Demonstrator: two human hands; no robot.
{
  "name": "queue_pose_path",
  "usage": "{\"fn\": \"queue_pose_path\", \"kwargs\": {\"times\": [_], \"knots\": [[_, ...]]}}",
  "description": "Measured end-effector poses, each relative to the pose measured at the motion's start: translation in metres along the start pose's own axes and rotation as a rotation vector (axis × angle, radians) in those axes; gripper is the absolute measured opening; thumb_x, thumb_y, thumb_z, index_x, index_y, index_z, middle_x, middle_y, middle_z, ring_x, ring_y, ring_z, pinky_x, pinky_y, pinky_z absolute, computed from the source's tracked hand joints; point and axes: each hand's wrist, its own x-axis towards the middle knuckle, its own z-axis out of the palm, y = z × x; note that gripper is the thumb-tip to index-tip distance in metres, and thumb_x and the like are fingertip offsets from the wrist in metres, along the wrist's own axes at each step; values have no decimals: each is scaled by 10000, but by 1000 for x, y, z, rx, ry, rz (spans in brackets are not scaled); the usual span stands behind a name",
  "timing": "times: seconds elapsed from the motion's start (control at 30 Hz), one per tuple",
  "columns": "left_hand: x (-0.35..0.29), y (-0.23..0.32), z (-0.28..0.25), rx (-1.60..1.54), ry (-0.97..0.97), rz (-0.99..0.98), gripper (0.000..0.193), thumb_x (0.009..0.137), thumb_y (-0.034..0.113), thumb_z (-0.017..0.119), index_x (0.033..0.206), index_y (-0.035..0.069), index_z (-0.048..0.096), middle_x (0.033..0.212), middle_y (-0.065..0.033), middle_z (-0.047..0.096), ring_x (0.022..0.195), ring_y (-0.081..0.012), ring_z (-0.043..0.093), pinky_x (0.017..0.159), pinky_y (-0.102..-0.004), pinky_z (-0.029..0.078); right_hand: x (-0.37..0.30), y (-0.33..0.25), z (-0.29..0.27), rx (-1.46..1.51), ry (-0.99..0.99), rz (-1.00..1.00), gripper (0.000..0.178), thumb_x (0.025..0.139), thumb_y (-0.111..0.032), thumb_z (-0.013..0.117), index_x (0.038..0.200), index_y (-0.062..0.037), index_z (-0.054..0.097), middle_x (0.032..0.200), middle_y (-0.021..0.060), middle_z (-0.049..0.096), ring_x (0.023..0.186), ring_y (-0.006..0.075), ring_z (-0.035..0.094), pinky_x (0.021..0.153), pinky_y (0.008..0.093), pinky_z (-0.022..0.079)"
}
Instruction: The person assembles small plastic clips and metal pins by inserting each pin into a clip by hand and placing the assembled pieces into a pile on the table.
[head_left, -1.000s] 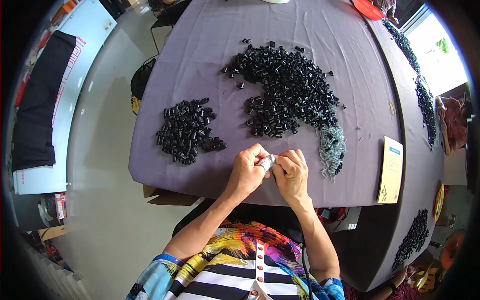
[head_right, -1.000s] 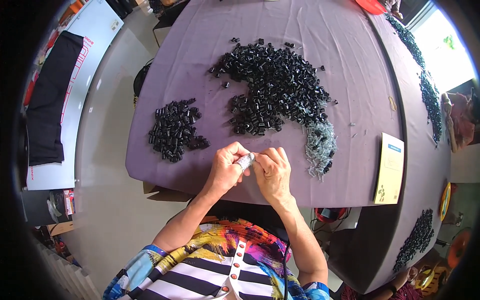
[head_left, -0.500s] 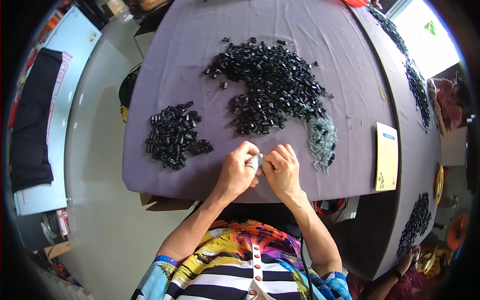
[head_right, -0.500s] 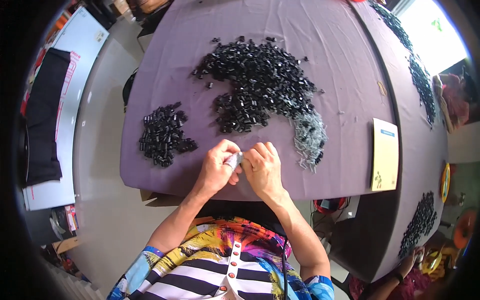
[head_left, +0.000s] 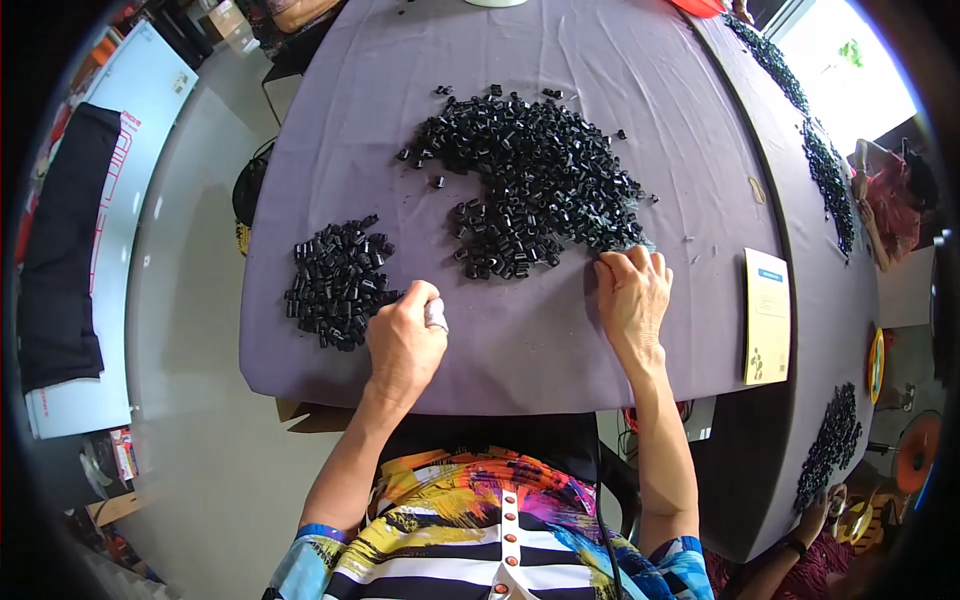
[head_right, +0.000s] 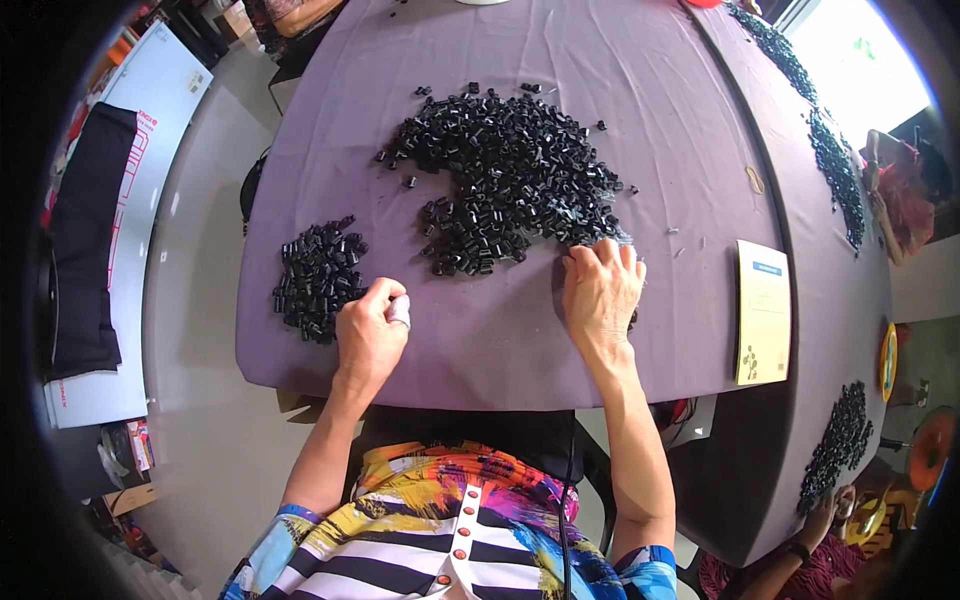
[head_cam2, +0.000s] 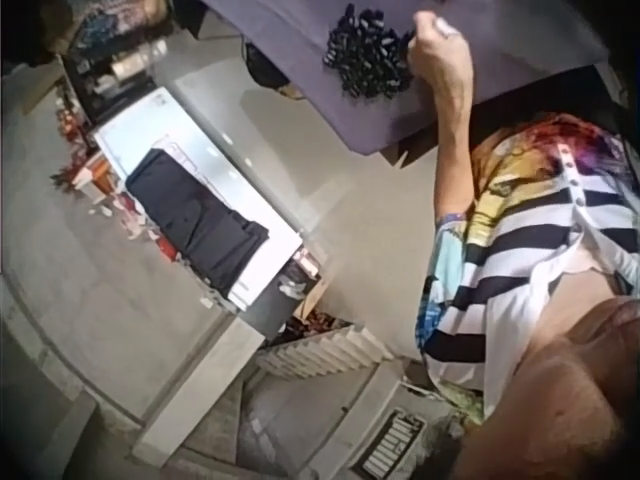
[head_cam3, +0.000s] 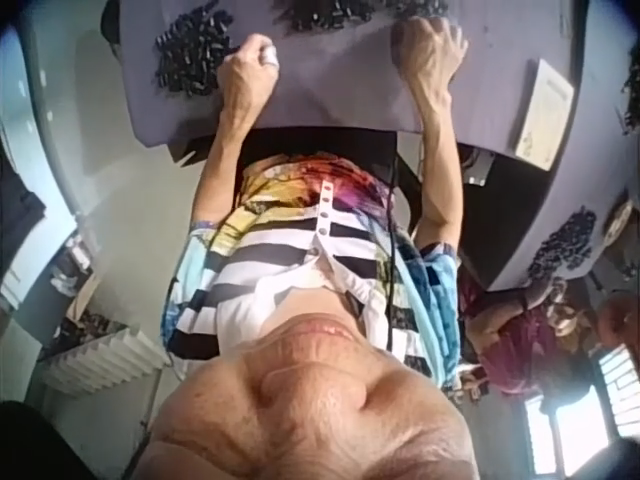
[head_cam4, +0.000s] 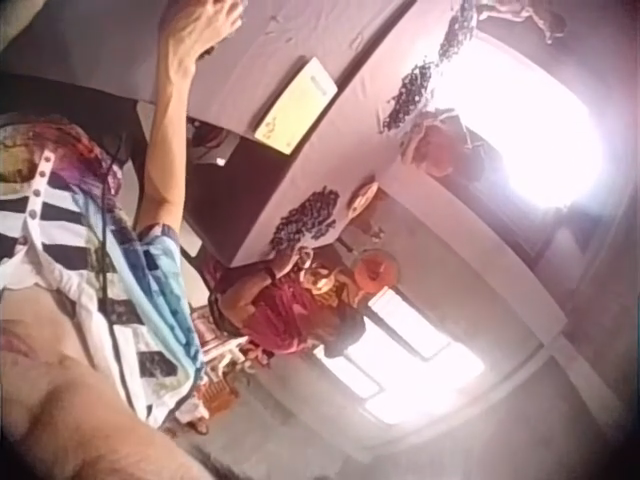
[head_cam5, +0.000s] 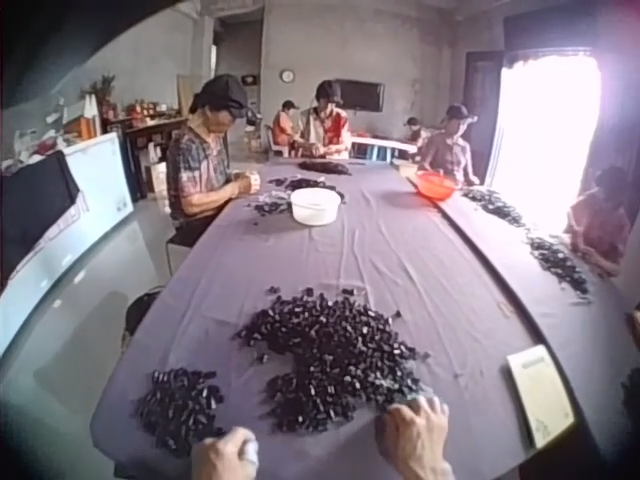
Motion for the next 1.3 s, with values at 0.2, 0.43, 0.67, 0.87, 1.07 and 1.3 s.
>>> {"fn": "queue_pose_path", "kwargs": {"times": [0.2,0.43,0.67,0.87,1.07,1.3], "knots": [[1,0,-6,-11,43,57,48,822,113,651,868,100,645,686,-144,644,645,-347,643,566,-425,498,7,-4,6,-82,-66,102,73,782,-186,679,794,-119,708,826,45,600,874,258,539,763,390,392],[16,36,14,-118,72,257,147,757,11,667,900,48,662,821,-117,648,731,-305,644,626,-371,512,3,-7,5,-128,-56,-22,47,802,-101,611,835,-75,593,846,89,565,848,283,519,750,402,384],[65,48,53,-65,171,451,192,746,10,667,931,59,672,881,-77,561,832,-273,537,725,-378,473,-25,-29,-13,253,-41,-89,130,768,41,594,870,-22,544,848,128,565,781,318,546,705,399,440],[55,46,64,-20,15,580,203,734,18,675,926,82,697,848,-51,559,819,-243,523,754,-362,433,-41,-21,-8,364,-57,-80,119,792,13,600,894,-21,550,859,128,572,779,313,559,716,393,442],[40,45,54,-41,-21,610,214,723,10,675,915,101,703,882,-13,608,841,-221,550,750,-357,430,-43,-17,-6,399,-35,-88,120,791,8,605,889,-20,542,858,125,571,778,306,558,719,378,437],[54,69,66,-82,35,674,145,719,52,672,846,121,686,805,-7,589,800,-221,532,714,-370,388,-46,-16,-3,448,81,-59,122,780,5,608,884,-33,556,876,114,582,797,289,567,729,377,438]]}}
